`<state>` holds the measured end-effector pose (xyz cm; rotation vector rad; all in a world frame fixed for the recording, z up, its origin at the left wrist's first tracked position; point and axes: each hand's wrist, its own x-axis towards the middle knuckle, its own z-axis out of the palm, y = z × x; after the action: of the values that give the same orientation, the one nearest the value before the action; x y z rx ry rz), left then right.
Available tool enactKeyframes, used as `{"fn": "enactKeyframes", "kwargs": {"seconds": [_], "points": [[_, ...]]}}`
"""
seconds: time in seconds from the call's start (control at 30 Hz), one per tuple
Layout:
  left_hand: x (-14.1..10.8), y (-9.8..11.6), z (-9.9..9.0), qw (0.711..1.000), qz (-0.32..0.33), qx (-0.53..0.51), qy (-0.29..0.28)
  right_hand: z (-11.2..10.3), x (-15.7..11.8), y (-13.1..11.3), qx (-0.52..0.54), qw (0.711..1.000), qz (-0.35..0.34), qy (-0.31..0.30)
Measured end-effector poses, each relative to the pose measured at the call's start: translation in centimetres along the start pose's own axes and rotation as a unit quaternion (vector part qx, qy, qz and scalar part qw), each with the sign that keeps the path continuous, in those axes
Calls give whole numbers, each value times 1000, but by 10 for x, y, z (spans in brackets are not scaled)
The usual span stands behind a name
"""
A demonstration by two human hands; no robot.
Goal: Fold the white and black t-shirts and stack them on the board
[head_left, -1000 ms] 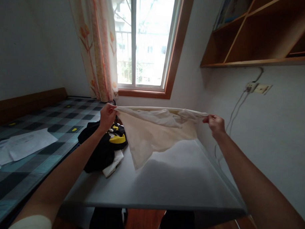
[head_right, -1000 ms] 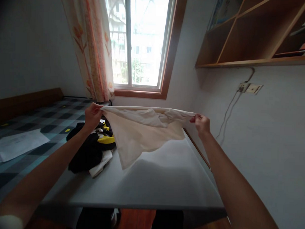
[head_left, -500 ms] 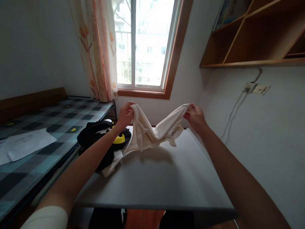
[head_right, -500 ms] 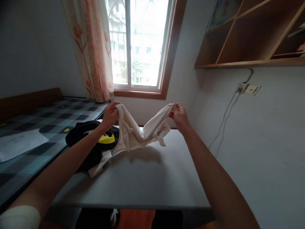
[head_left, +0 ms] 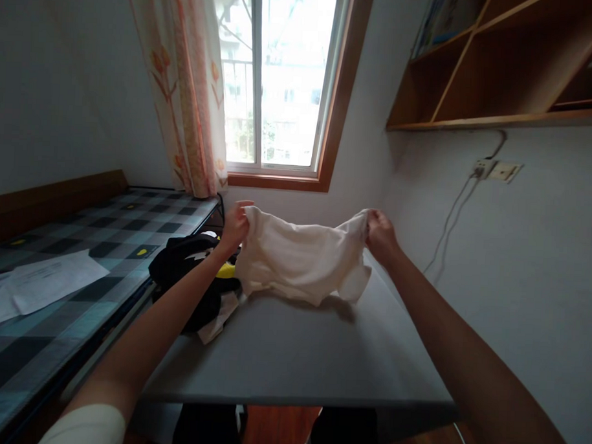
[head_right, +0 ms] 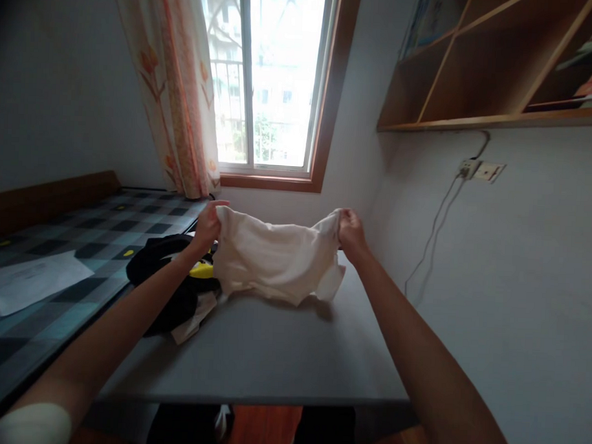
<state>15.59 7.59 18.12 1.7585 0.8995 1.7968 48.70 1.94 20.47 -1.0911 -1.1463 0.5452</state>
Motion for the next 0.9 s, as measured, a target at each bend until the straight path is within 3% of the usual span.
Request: {"fn": "enactKeyframes", "kwargs": {"seconds": [0.07, 0.13, 0.17, 0.23, 0.27, 0.33, 0.4, 0.47, 0.53, 0.6, 0.67, 0.73, 0.83, 0.9], "points": [[-13, 15, 25, 990, 14, 32, -135, 27, -19, -17, 22, 991, 13, -133], [-27, 29, 48, 959, 30, 80, -270, 51, -35, -32, 66, 974, 2, -218], [-32, 36, 56, 940, 41, 101, -323, 60, -39, -36, 87, 969, -6, -231], [-32, 47, 60, 923, 60, 128, -357, 65, -39, -37, 123, 970, -16, -207], [-27, 53, 54, 930, 73, 132, -335, 62, -35, -33, 130, 975, -14, -181], [-4, 62, 30, 961, 108, 124, -221, 46, -24, -17, 118, 985, 11, -122], [26, 70, -8, 981, 138, 119, -61, 23, -15, 7, 74, 992, 69, -80], [54, 75, -54, 977, 129, 151, 82, 1, -13, 33, 33, 988, 142, -44], [72, 75, -98, 956, 121, 230, 138, -17, -18, 57, -2, 980, 195, -22], [76, 69, -132, 925, 102, 345, 120, -28, -26, 76, -38, 970, 238, -26], [69, 56, -153, 887, 86, 452, 50, -32, -35, 91, -68, 960, 269, -50], [55, 35, -161, 855, 58, 511, -72, -32, -41, 104, -89, 952, 284, -76], [26, -4, -157, 812, -28, 528, -247, -25, -48, 122, -108, 946, 288, -105], [7, -28, -153, 799, -50, 521, -297, -19, -51, 134, -121, 944, 283, -120]]}}
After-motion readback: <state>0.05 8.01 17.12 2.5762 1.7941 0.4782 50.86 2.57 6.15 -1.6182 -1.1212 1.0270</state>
